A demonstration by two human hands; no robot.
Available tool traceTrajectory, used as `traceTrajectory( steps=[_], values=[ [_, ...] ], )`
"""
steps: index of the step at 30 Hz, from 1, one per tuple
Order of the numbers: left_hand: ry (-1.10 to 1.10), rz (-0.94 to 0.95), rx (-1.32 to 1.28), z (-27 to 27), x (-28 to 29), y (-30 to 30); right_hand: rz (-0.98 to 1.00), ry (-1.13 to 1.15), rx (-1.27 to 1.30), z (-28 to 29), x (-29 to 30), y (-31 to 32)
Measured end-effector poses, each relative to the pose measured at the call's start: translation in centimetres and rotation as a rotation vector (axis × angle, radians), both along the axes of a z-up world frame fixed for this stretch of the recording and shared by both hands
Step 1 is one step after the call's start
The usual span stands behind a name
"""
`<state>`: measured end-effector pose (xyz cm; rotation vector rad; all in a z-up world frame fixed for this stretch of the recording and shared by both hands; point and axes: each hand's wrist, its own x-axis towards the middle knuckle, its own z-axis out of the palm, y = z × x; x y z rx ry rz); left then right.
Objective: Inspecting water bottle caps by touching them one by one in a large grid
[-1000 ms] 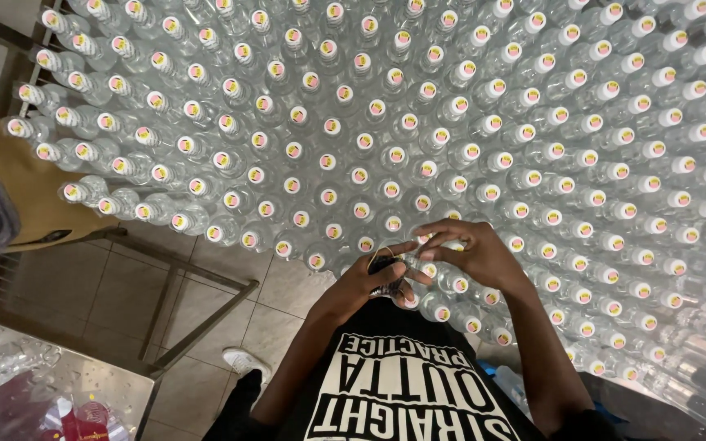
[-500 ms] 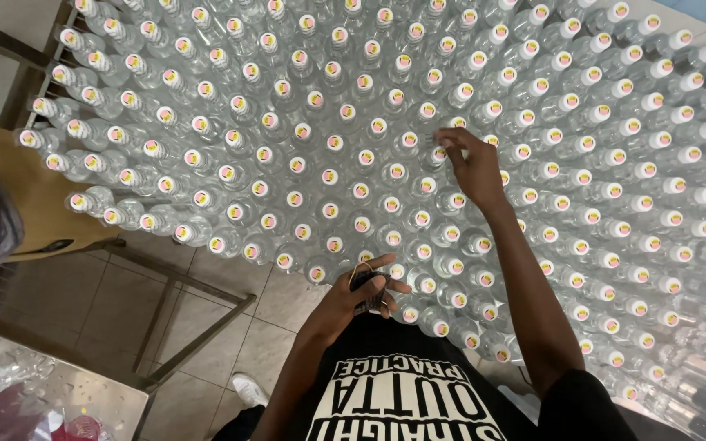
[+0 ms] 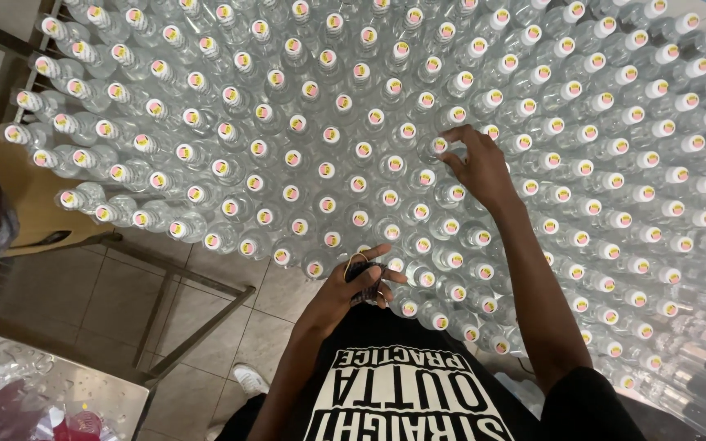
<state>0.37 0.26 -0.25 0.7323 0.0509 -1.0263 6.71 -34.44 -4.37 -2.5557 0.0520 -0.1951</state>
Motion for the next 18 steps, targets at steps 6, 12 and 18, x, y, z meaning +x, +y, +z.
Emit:
traceTrajectory(
  steps=[6,12,18],
  values=[
    [-0.013,-0.002,0.013,-0.3,-0.2,0.3,0.133,0.047,-0.079,0.3,0.7,-0.4],
    [-0.035,-0.015,0.034,0.0,0.2,0.3,0.115,0.117,0.138,1.7,1.1,-0.1],
    [-0.022,0.005,0.039,0.0,0.5,0.5,0.138,0.115,0.132,1.7,1.3,-0.2]
  ],
)
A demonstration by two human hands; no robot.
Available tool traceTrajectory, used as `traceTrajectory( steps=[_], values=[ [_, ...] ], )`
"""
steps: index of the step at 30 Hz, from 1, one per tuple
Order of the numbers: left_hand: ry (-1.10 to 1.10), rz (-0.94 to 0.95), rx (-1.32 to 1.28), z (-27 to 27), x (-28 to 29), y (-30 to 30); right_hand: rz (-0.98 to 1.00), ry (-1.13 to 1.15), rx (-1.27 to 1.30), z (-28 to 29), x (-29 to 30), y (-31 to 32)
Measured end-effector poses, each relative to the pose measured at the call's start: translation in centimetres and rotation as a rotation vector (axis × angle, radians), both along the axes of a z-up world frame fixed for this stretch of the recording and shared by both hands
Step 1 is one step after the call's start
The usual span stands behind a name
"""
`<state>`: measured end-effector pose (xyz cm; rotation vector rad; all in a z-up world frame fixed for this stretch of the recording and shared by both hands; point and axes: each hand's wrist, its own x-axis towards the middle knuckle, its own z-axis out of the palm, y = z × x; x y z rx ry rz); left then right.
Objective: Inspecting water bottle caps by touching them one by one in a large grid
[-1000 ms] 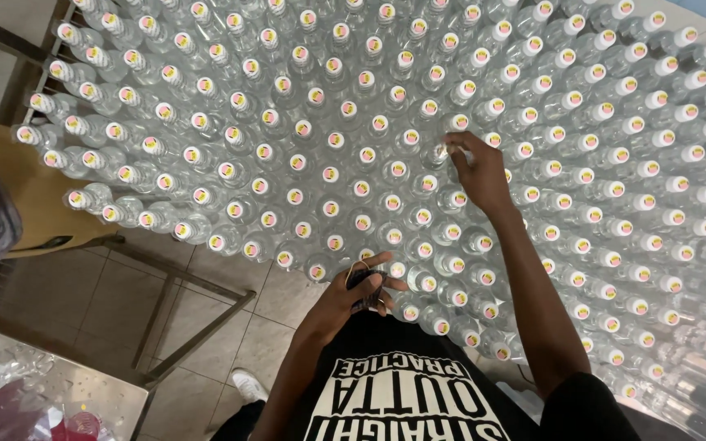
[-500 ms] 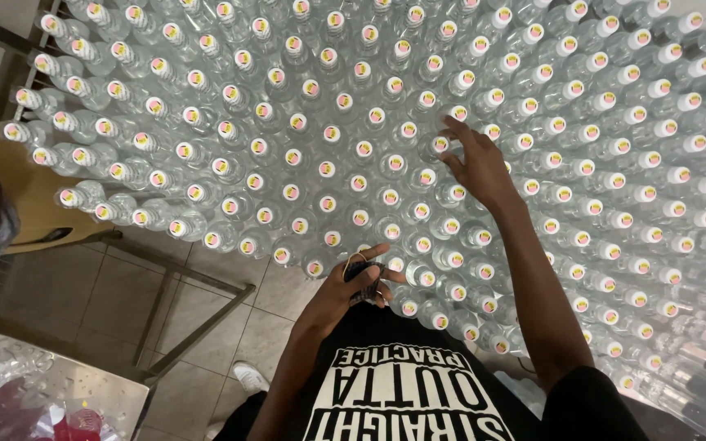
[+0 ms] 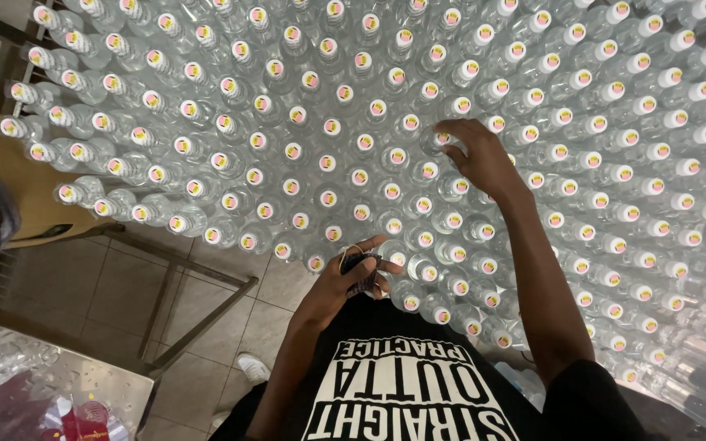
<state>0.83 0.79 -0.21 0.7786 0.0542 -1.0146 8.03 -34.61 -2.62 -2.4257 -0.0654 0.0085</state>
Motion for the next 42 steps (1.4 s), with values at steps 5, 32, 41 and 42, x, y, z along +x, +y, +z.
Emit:
traceTrajectory(
  steps=[5,32,41,42],
  values=[
    [0.003,-0.004,0.003,0.1,0.1,0.1,0.003,0.109,-0.089,1.2,0.3,0.1],
    [0.001,0.034,-0.019,-0.2,-0.2,0.3,0.203,-0.45,-0.22,-1.8,3.4,7.7],
    [0.003,0.06,-0.037,-0.4,0.0,0.8,0.282,-0.345,-0.392,-3.4,4.8,9.1],
    [0.013,0.063,-0.038,-0.4,0.0,0.9,0.24,-0.336,-0.368,-2.8,4.2,8.4]
  ],
)
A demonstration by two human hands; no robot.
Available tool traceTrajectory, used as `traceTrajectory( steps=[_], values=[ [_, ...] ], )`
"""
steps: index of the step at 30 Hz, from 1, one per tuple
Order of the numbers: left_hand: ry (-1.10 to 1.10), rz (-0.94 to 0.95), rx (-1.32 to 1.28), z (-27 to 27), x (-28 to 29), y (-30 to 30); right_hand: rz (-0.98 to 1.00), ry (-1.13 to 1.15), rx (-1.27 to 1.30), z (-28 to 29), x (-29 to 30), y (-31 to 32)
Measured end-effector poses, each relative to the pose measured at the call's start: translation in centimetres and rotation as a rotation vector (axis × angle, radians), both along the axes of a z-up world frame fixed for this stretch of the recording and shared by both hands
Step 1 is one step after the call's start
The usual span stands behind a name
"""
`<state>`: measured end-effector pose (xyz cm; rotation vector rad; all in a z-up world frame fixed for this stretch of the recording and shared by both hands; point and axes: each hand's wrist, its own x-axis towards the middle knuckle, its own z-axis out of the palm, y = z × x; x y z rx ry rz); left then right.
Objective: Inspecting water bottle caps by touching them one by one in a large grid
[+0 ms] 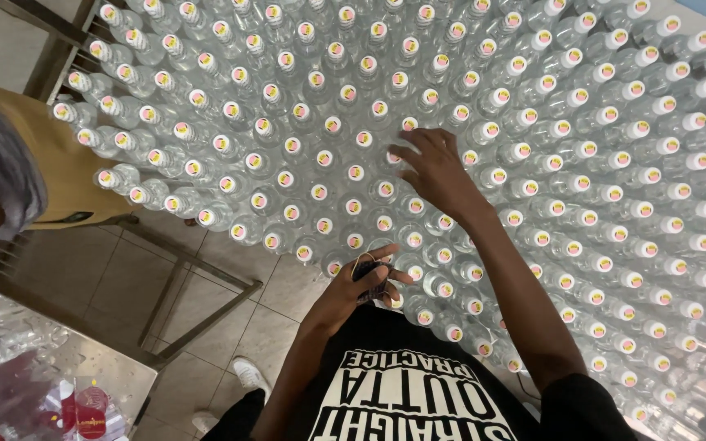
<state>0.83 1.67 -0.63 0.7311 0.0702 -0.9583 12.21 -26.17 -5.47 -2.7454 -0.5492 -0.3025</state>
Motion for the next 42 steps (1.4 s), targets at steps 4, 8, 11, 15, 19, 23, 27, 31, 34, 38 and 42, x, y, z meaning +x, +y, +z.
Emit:
traceTrajectory(
  steps=[4,8,11,15,19,23,27,31,34,38,42],
  values=[
    [0.012,0.014,0.021,0.1,0.3,0.6,-0.204,-0.049,0.078,4.6,-4.1,-3.0],
    [0.016,0.009,0.014,-0.3,0.7,0.5,-0.309,0.155,-0.101,3.0,-8.2,-4.8],
    [-0.023,-0.033,0.046,0.2,0.8,-0.2,-0.321,0.347,-0.094,2.6,-9.3,-4.6],
    [-0.032,-0.054,0.036,1.0,1.7,-1.4,-0.33,0.386,-0.074,3.1,-8.6,-4.6],
    [-0.049,-0.089,0.026,0.6,1.4,-2.0,-0.344,0.444,-0.024,2.3,-8.9,-4.8],
    [-0.045,-0.101,-0.013,-0.2,1.1,-2.7,-0.348,0.392,0.072,5.3,-9.7,-4.5],
    [0.046,-0.084,-0.137,-1.1,0.7,-4.1,-0.299,0.399,0.606,7.8,-11.8,-3.1],
    [0.101,-0.089,-0.167,-1.5,0.2,-5.5,-0.162,0.556,0.916,11.4,-13.8,0.2],
    [0.054,-0.156,-0.133,-3.0,-1.0,-5.9,-0.155,0.586,0.913,9.9,-15.1,0.7],
    [0.013,-0.214,-0.085,-1.1,-0.6,-5.9,-0.272,0.646,0.949,9.4,-16.2,-0.2],
    [0.031,-0.244,-0.1,2.4,0.1,-6.1,-0.288,0.709,0.968,8.9,-16.0,-1.5]
  ],
)
